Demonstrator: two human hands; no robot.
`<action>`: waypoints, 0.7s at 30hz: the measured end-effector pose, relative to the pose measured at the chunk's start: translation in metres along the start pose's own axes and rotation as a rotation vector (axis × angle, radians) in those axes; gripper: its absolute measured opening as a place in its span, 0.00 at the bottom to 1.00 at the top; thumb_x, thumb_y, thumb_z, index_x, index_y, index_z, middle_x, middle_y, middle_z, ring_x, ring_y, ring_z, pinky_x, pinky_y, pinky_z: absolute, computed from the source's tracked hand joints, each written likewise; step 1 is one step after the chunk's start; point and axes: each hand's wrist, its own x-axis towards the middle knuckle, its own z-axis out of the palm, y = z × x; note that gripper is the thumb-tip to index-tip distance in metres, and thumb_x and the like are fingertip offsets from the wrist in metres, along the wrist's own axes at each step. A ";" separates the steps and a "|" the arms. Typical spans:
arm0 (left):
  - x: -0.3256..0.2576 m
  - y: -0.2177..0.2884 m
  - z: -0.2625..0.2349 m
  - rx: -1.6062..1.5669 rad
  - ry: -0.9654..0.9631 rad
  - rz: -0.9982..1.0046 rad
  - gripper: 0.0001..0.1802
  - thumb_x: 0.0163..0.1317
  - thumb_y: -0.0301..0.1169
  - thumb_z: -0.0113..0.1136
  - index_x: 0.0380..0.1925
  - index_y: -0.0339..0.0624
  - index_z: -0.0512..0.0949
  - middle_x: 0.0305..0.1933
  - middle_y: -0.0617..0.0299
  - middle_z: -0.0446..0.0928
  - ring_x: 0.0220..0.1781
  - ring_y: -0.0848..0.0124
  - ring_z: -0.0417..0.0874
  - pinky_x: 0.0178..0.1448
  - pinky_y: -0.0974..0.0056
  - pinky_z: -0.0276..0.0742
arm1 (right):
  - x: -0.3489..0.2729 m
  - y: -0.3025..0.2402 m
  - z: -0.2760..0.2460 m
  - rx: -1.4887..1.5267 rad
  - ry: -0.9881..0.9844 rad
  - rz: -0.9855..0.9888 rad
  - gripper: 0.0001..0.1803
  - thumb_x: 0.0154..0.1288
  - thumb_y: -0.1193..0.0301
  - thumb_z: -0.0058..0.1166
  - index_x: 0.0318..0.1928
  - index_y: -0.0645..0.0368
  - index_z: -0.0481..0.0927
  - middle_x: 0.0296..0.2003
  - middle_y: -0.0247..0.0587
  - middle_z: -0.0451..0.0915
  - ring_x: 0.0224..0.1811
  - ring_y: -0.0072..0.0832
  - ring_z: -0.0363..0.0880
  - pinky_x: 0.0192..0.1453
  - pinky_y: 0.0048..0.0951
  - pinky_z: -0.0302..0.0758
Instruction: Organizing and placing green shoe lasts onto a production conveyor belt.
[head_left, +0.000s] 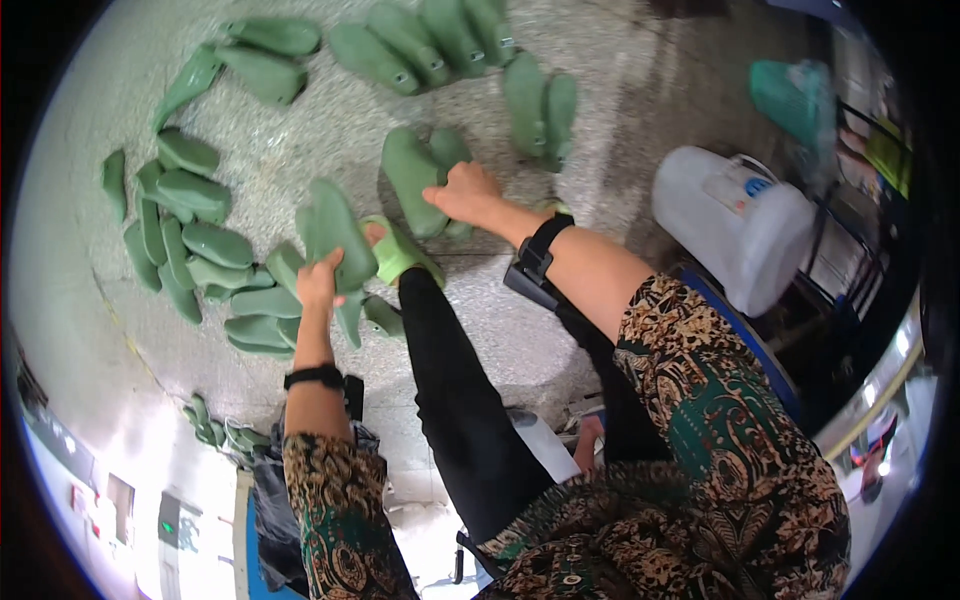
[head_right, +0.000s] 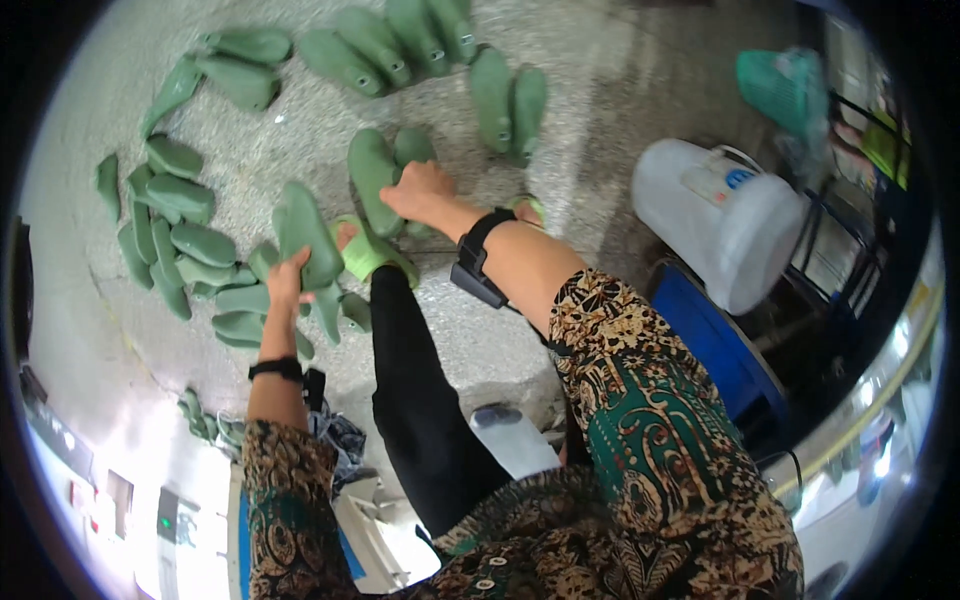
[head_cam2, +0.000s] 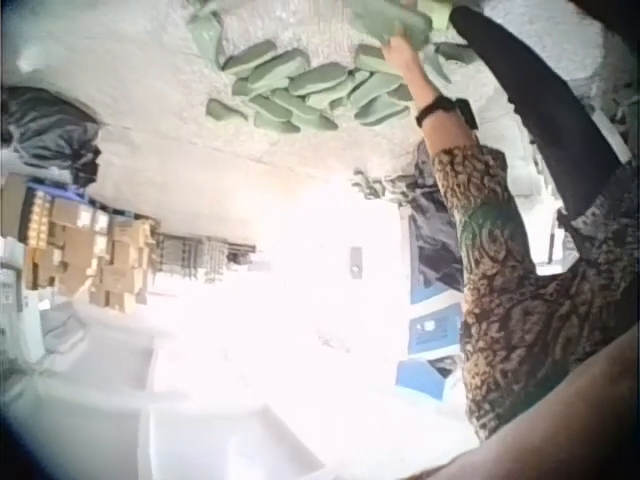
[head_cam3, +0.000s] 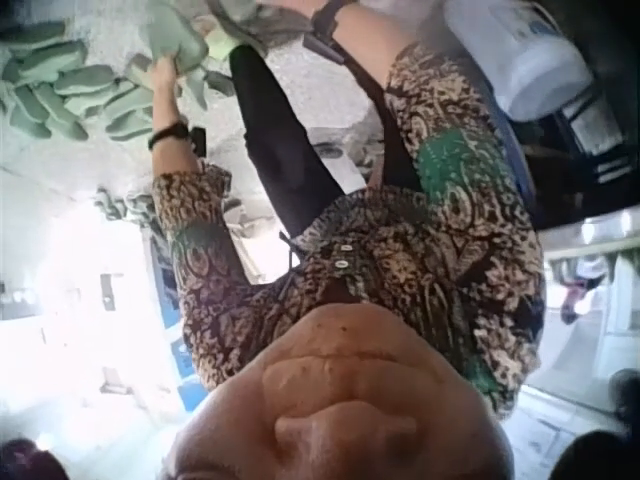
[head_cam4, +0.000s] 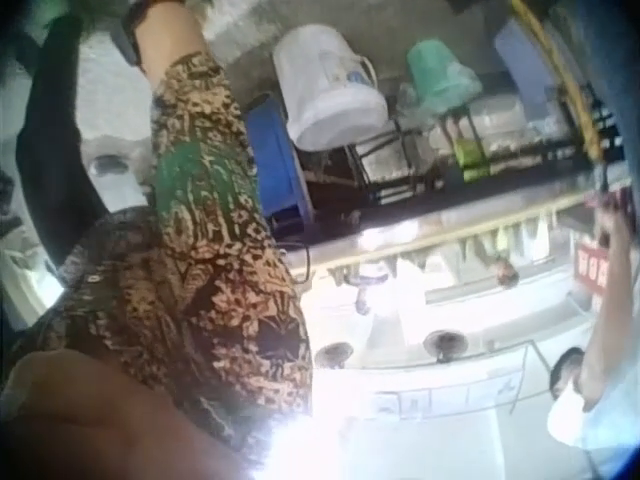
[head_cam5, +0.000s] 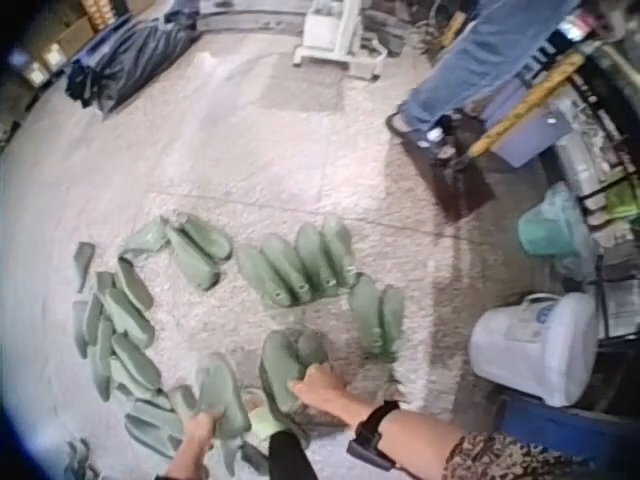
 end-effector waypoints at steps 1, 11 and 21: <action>-0.020 -0.014 -0.012 -0.009 -0.034 -0.025 0.28 0.46 0.44 0.64 0.41 0.30 0.79 0.38 0.51 0.80 0.33 0.64 0.81 0.19 0.64 0.78 | -0.028 0.005 -0.011 0.150 -0.108 0.036 0.30 0.50 0.53 0.55 0.45 0.67 0.78 0.54 0.63 0.68 0.56 0.50 0.71 0.58 0.41 0.70; -0.211 -0.037 -0.036 0.174 -0.041 0.229 0.23 0.49 0.40 0.65 0.37 0.31 0.80 0.33 0.56 0.81 0.32 0.66 0.80 0.39 0.60 0.75 | -0.174 0.114 -0.147 0.199 0.163 -0.211 0.32 0.49 0.52 0.53 0.42 0.72 0.77 0.47 0.62 0.74 0.51 0.51 0.74 0.54 0.41 0.72; -0.396 0.083 -0.010 0.239 -0.055 0.327 0.20 0.48 0.33 0.67 0.36 0.26 0.78 0.31 0.49 0.78 0.23 0.61 0.80 0.17 0.58 0.80 | -0.378 0.241 -0.223 0.611 0.445 -0.324 0.30 0.46 0.49 0.55 0.31 0.70 0.81 0.29 0.60 0.80 0.34 0.47 0.80 0.41 0.39 0.75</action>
